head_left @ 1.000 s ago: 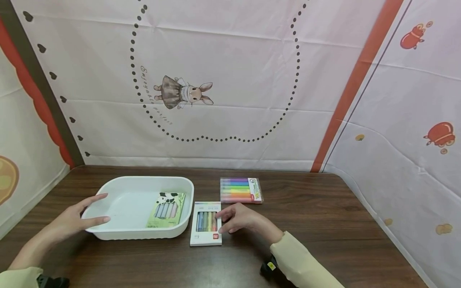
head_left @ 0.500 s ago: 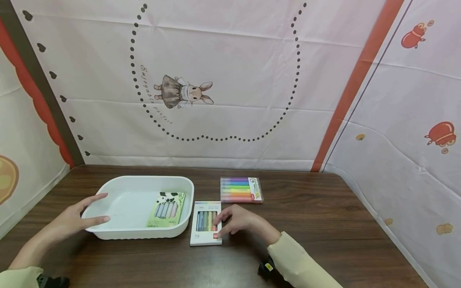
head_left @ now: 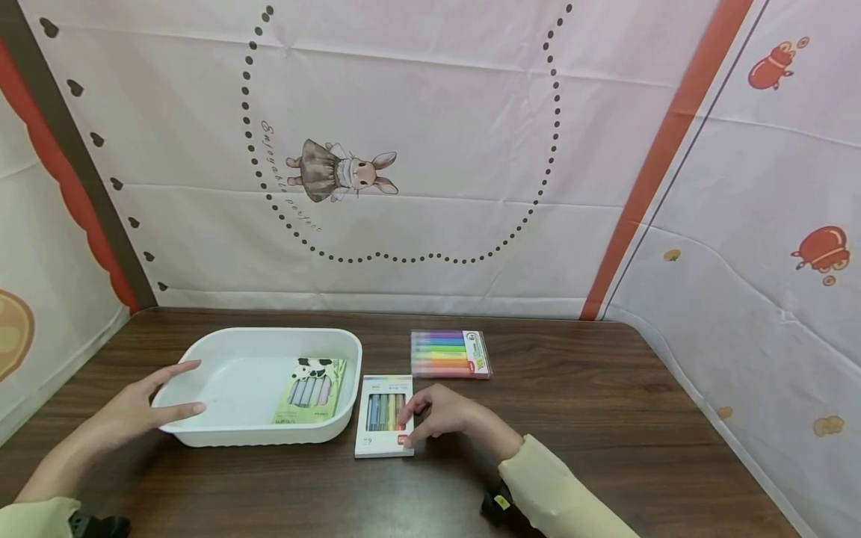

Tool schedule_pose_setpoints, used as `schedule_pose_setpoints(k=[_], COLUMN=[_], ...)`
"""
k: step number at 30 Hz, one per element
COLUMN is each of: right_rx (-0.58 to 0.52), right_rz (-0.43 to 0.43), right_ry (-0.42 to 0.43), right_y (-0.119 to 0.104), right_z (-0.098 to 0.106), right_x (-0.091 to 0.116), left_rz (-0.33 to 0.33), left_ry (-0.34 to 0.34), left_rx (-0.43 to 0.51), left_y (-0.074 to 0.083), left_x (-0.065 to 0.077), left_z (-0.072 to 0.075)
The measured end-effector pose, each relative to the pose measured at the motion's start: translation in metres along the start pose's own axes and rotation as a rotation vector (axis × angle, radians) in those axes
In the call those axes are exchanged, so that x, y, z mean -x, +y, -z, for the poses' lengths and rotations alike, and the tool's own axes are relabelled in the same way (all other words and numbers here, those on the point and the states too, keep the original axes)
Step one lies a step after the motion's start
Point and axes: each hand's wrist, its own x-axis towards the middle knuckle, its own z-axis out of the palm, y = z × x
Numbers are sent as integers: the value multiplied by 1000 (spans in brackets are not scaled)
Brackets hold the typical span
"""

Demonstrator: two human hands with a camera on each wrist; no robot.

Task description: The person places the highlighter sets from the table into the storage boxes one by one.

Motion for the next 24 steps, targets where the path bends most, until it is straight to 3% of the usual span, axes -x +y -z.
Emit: schedule_pose_setpoints(k=[13, 24], right_rx=[176, 266], right_rz=[14, -39], right_ry=[61, 110], right_y=[-1, -8], right_z=[-6, -11], right_x=[0, 2], left_rz=[1, 16], left_ry=[-4, -16], left_rx=[1, -7], left_y=[0, -2], left_x=[0, -2], left_z=[1, 1])
